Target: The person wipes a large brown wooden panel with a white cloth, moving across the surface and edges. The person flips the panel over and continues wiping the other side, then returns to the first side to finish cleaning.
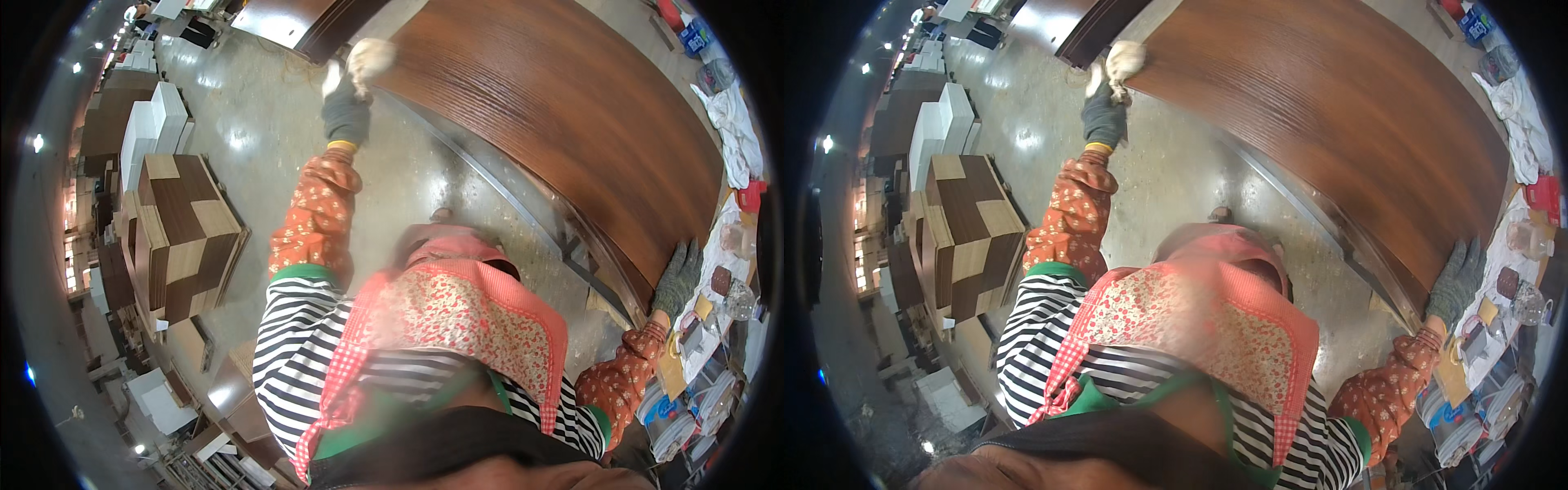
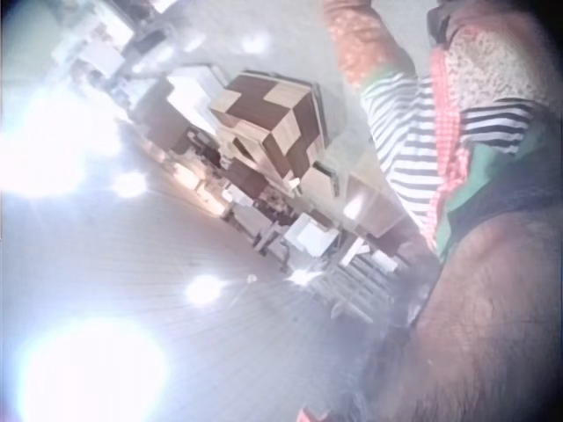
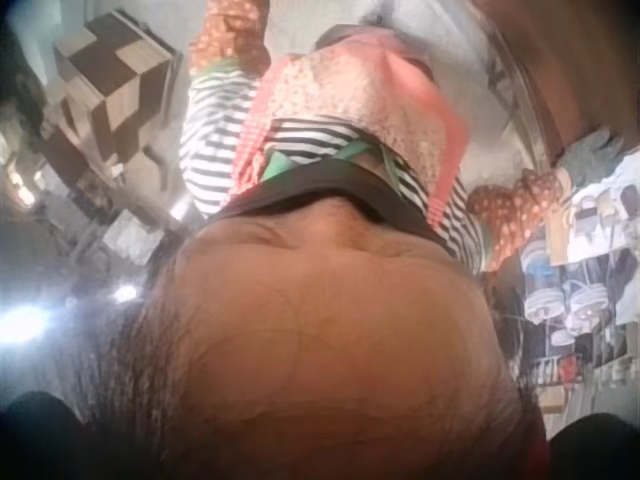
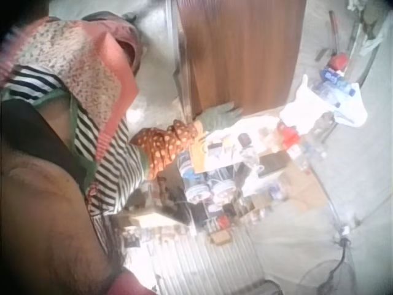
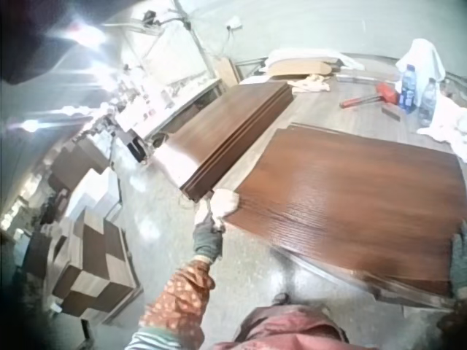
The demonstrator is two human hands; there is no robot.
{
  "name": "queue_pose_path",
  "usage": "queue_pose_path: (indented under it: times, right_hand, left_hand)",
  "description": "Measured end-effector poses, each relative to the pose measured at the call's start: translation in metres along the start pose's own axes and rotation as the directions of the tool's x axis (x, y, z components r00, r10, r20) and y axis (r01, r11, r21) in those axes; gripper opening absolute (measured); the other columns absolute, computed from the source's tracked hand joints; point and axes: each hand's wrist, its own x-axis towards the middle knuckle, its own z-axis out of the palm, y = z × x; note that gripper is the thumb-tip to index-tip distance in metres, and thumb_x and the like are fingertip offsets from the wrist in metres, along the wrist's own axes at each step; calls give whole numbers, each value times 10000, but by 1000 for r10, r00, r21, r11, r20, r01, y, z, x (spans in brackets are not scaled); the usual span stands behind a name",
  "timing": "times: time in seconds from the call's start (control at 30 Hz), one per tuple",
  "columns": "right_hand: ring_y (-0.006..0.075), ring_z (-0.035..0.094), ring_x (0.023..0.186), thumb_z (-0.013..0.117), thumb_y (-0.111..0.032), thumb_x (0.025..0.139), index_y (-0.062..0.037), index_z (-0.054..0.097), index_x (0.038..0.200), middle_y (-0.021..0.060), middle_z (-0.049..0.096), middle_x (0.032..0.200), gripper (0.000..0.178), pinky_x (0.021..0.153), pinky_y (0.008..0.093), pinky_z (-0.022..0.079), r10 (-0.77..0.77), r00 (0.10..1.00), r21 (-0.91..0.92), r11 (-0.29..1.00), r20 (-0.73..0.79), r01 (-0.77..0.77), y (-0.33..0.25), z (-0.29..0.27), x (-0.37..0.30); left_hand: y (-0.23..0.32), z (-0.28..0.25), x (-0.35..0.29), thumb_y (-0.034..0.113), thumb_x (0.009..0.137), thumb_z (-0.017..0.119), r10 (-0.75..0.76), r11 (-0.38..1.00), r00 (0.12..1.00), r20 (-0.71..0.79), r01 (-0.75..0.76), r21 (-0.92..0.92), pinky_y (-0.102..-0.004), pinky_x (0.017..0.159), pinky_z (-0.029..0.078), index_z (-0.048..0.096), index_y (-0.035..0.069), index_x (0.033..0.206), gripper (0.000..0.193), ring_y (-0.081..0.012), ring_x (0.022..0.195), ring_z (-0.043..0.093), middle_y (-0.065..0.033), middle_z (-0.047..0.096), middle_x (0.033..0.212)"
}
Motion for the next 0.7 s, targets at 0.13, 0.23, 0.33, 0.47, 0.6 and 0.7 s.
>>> queue_pose_path:
  times: [0.13,0.23,0.33,0.47,0.6,0.7]
  right_hand:
    - [394,421,1356,460,-400,1016,-8,515,1399,254,480,1442,550,1149,445,293,30,999,30,999,-41,-29,-9,-1,2]
    - [395,415,1357,463,-394,1014,22,503,1396,251,482,1441,567,1149,441,293,36,999,36,999,-4,-36,-7,-10,8]
    - [393,418,1357,464,-389,1013,50,497,1389,248,487,1439,579,1147,435,300,63,998,71,995,-2,-63,-9,-9,8]
    - [386,432,1352,468,-349,1017,60,511,1374,246,498,1431,545,1146,425,307,59,998,96,994,-20,-57,12,-3,8]
    - [385,455,1334,481,-313,1018,50,533,1354,240,527,1403,497,1138,417,325,28,999,96,995,-43,-24,37,-4,7]
    - [384,512,1267,479,-303,1019,41,592,1269,229,565,1355,439,1072,429,397,-114,989,-43,993,-91,111,68,7,8]
  left_hand:
    - [9,-49,5,137,842,697,-419,449,907,42,248,-858,-301,732,533,615,28,1235,416,-188,879,657,-71,685,1025]
    - [19,-65,-10,164,836,750,-251,512,932,-261,-101,-853,-327,887,537,563,46,1349,559,-205,1034,648,-100,659,1193]
    - [55,-62,-14,246,829,791,25,482,939,-343,-312,-819,-341,920,538,562,50,1335,588,-241,1088,637,-119,633,1233]
    - [120,-45,-14,142,828,775,21,717,981,-191,-148,-681,-353,934,520,572,50,1294,516,-227,1111,618,-120,638,1209]
    - [116,-21,-10,115,885,653,-121,523,980,-158,-73,-849,-338,837,514,599,36,1205,334,-199,954,617,-107,662,1088]
    - [90,-10,-3,162,930,575,-142,491,978,-156,-68,-869,-327,750,529,601,17,1168,280,-198,840,628,-110,669,1031]
